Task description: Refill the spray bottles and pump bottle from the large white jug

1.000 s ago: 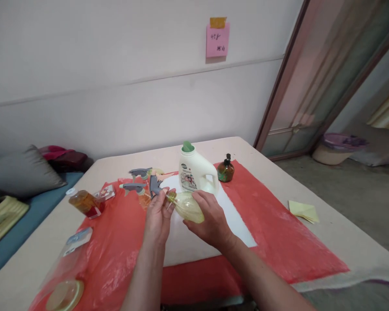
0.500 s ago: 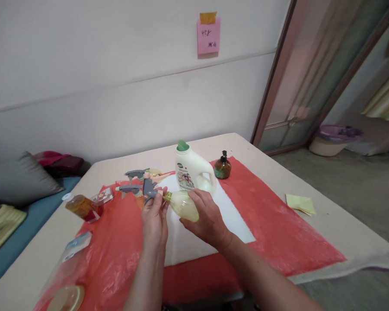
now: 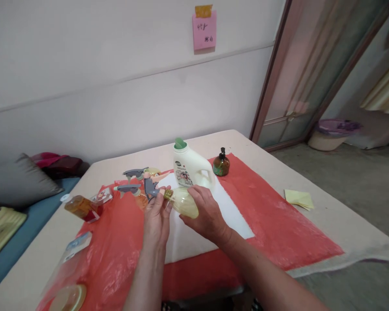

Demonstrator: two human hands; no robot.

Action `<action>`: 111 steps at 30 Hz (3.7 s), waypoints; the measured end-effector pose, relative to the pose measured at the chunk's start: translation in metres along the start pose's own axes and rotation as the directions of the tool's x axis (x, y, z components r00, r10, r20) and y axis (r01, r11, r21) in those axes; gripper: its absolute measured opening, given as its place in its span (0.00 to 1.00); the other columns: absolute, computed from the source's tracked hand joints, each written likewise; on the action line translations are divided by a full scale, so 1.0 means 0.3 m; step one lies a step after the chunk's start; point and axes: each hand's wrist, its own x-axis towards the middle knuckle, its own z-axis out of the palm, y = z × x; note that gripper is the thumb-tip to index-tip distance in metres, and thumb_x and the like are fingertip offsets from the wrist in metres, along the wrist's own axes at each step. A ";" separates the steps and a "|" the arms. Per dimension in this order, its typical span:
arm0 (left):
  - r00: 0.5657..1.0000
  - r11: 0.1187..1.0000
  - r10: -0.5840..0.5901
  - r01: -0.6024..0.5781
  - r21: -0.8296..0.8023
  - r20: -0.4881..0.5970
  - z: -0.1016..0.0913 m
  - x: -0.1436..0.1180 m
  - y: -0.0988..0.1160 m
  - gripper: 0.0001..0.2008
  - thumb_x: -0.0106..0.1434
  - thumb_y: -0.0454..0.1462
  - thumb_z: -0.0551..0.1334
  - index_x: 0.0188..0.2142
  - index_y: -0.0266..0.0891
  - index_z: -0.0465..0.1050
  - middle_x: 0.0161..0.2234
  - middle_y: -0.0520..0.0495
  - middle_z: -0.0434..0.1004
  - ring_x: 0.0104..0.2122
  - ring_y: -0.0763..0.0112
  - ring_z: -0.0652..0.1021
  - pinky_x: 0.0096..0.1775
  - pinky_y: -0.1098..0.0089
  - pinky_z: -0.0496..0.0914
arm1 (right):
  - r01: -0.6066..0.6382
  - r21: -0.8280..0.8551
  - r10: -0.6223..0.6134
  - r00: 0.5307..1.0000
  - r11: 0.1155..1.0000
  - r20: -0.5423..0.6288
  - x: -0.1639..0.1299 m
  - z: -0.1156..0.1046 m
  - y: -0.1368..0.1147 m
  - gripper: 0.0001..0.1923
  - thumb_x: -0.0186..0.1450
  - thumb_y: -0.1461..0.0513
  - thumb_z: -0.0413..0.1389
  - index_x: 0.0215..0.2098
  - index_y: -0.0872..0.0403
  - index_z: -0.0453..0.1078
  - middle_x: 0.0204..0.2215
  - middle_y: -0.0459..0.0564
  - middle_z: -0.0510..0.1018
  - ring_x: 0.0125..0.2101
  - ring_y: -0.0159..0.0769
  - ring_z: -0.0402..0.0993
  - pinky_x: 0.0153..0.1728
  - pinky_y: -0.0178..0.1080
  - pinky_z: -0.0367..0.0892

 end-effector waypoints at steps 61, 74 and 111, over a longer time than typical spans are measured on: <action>0.997 0.988 -0.046 0.036 -0.151 -0.066 0.042 -0.069 -0.026 0.11 0.66 0.43 0.68 0.46 0.42 0.79 0.50 0.43 0.83 0.49 0.65 0.82 0.53 0.64 0.74 | 0.061 -0.251 -0.107 0.979 0.966 -0.175 -0.047 0.039 -0.086 0.35 0.63 0.58 0.63 0.64 0.54 0.57 0.50 0.65 0.75 0.51 0.55 0.74 0.50 0.56 0.76; 0.980 0.983 -0.099 0.123 -0.136 0.172 -0.010 -0.051 0.003 0.17 0.57 0.47 0.75 0.40 0.40 0.80 0.43 0.42 0.85 0.48 0.56 0.82 0.55 0.56 0.71 | -0.773 0.609 0.565 0.587 0.179 0.579 0.010 -0.039 -0.112 0.27 0.50 0.56 0.68 0.47 0.51 0.70 0.40 0.48 0.80 0.41 0.42 0.75 0.42 0.42 0.69; 0.987 0.999 0.034 -0.036 -0.010 -0.156 0.006 -0.029 0.054 0.24 0.55 0.57 0.72 0.29 0.40 0.70 0.33 0.42 0.85 0.43 0.55 0.85 0.46 0.63 0.74 | 0.191 0.105 -0.183 0.980 0.976 -0.079 -0.087 0.058 -0.088 0.42 0.64 0.69 0.62 0.71 0.48 0.49 0.61 0.63 0.62 0.63 0.54 0.63 0.57 0.60 0.73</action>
